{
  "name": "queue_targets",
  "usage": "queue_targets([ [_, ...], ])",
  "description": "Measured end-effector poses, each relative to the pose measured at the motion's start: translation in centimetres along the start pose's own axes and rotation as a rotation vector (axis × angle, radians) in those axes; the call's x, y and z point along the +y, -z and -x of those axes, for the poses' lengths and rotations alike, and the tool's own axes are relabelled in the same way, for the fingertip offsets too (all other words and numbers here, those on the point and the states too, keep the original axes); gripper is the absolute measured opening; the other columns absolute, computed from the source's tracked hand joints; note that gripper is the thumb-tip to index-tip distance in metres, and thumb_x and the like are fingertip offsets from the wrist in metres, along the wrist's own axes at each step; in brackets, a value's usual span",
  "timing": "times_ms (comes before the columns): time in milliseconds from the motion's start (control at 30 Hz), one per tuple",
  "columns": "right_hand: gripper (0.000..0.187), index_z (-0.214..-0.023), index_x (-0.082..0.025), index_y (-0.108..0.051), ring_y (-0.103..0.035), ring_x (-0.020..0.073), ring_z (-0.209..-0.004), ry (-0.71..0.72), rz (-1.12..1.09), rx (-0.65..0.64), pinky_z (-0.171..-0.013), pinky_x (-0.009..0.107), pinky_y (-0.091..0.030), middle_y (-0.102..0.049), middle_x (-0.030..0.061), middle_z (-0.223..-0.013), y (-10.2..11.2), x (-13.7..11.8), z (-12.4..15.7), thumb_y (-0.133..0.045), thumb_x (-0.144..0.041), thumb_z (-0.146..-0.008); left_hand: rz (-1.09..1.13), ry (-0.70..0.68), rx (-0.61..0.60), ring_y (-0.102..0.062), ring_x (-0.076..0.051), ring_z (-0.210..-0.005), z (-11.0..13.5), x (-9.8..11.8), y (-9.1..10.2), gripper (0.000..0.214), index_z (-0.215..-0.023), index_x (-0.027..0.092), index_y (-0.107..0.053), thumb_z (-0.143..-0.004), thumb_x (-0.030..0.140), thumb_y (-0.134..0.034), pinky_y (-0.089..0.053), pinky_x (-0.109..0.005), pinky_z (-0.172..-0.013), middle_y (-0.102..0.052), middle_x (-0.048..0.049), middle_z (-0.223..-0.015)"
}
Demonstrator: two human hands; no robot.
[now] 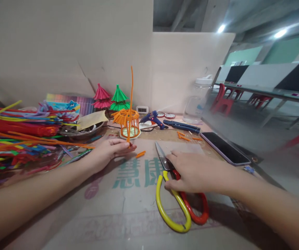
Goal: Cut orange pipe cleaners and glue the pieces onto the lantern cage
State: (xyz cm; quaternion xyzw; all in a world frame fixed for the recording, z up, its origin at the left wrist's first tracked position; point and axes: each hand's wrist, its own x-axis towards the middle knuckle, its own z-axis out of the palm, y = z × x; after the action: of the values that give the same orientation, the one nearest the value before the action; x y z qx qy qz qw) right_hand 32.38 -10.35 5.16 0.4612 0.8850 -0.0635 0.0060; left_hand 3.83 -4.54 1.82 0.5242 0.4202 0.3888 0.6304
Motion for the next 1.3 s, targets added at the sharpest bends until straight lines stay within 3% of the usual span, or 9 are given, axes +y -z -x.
queue_targets([
  [133, 0.043, -0.116, -0.022, -0.064, -0.066, 0.0249, -0.076, 0.001, -0.008, 0.038, -0.068, 0.034, -0.048, -0.069, 0.0101, -0.095, -0.7, 0.2, -0.3, -0.066, -0.037, -0.075, 0.095, 0.039, 0.021, -0.072, -0.02, -0.094, 0.0, 0.4, -0.1, 0.018, -0.082, 0.015, -0.073, -0.073, 0.029, -0.078, -0.051, -0.034, -0.098, -0.078, -0.0098, -0.095],
  [300, 0.037, -0.115, -0.021, -0.065, -0.066, 0.025, -0.078, -0.051, 0.073, 0.062, -0.07, 0.035, -0.048, -0.066, 0.0125, -0.1, -0.9, 2.0, -1.1, -0.062, -0.037, -0.081, 0.129, 0.039, 0.032, -0.073, -0.02, -0.091, 0.2, 0.5, -0.2, 0.015, -0.081, 0.014, -0.073, -0.073, 0.026, -0.078, -0.053, -0.033, -0.095, -0.078, -0.0088, -0.09],
  [500, 0.035, -0.116, -0.022, -0.063, -0.067, 0.0283, -0.086, -0.08, 0.102, -0.076, -0.075, 0.038, -0.049, -0.069, 0.012, -0.1, -0.9, 4.9, -2.0, -0.057, -0.034, -0.084, 0.094, 0.035, 0.024, -0.072, -0.02, -0.095, 0.1, 0.0, 0.0, 0.024, -0.084, 0.015, -0.072, -0.069, 0.032, -0.082, -0.052, -0.032, -0.096, -0.078, -0.0083, -0.093],
  [733, 0.026, -0.108, -0.02, -0.062, -0.066, 0.0265, -0.091, -0.208, -0.021, 0.05, -0.079, 0.036, -0.047, -0.07, 0.0128, -0.105, -1.0, 5.6, -3.1, -0.046, -0.029, -0.089, 0.009, 0.012, 0.008, -0.072, -0.02, -0.096, 0.0, -0.4, 0.3, 0.027, -0.087, 0.016, -0.071, -0.072, 0.037, -0.08, -0.051, -0.032, -0.095, -0.077, -0.0096, -0.097],
  [867, 0.031, -0.111, -0.02, -0.063, -0.066, 0.0269, -0.09, -0.212, -0.016, 0.064, -0.076, 0.035, -0.048, -0.072, 0.0127, -0.104, -0.6, 6.3, -3.4, -0.048, -0.034, -0.089, -0.082, -0.03, -0.007, -0.072, -0.02, -0.093, 0.1, -0.3, 0.2, 0.029, -0.089, 0.015, -0.072, -0.073, 0.039, -0.078, -0.051, -0.032, -0.092, -0.077, -0.01, -0.098],
  [1000, 0.047, -0.124, -0.021, -0.061, -0.066, 0.0296, -0.097, -0.172, -0.006, -0.03, -0.076, 0.035, -0.049, -0.069, 0.0127, -0.114, 0.3, 7.3, -3.2, -0.056, -0.045, -0.085, -0.137, -0.045, 0.002, -0.072, -0.02, -0.091, 0.3, -0.1, -0.2, 0.03, -0.09, 0.015, -0.073, -0.073, 0.039, -0.077, -0.052, -0.033, -0.089, -0.077, -0.0108, -0.098],
  [1133, 0.035, -0.106, -0.02, -0.069, -0.066, 0.0274, -0.087, -0.192, -0.024, 0.207, -0.072, 0.036, -0.048, -0.072, 0.0117, -0.1, 1.4, 5.1, -3.8, -0.052, -0.045, -0.088, -0.149, -0.039, -0.001, -0.071, -0.021, -0.088, 0.4, -0.1, -0.4, 0.031, -0.089, 0.013, -0.073, -0.073, 0.04, -0.077, -0.052, -0.032, -0.086, -0.077, -0.0116, -0.098],
  [1233, 0.032, -0.094, -0.02, -0.066, -0.065, 0.0203, -0.077, -0.105, -0.473, 0.398, -0.069, 0.032, -0.05, -0.07, 0.0064, -0.088, 1.0, 1.3, -5.9, -0.05, -0.047, -0.09, -0.188, -0.05, -0.017, -0.07, -0.021, -0.087, 0.3, -0.1, -0.3, 0.032, -0.091, 0.013, -0.074, -0.075, 0.041, -0.075, -0.051, -0.031, -0.083, -0.076, -0.0123, -0.099],
  [1300, 0.028, -0.092, -0.019, -0.062, -0.063, 0.0177, -0.071, -0.046, -0.778, 0.415, -0.067, 0.032, -0.051, -0.067, 0.0042, -0.08, 0.0, -1.0, -8.0, -0.054, -0.046, -0.087, -0.214, -0.06, -0.021, -0.07, -0.02, -0.085, 0.4, -0.1, -0.2, 0.032, -0.091, 0.013, -0.074, -0.076, 0.042, -0.074, -0.05, -0.03, -0.08, -0.076, -0.0118, -0.098],
])
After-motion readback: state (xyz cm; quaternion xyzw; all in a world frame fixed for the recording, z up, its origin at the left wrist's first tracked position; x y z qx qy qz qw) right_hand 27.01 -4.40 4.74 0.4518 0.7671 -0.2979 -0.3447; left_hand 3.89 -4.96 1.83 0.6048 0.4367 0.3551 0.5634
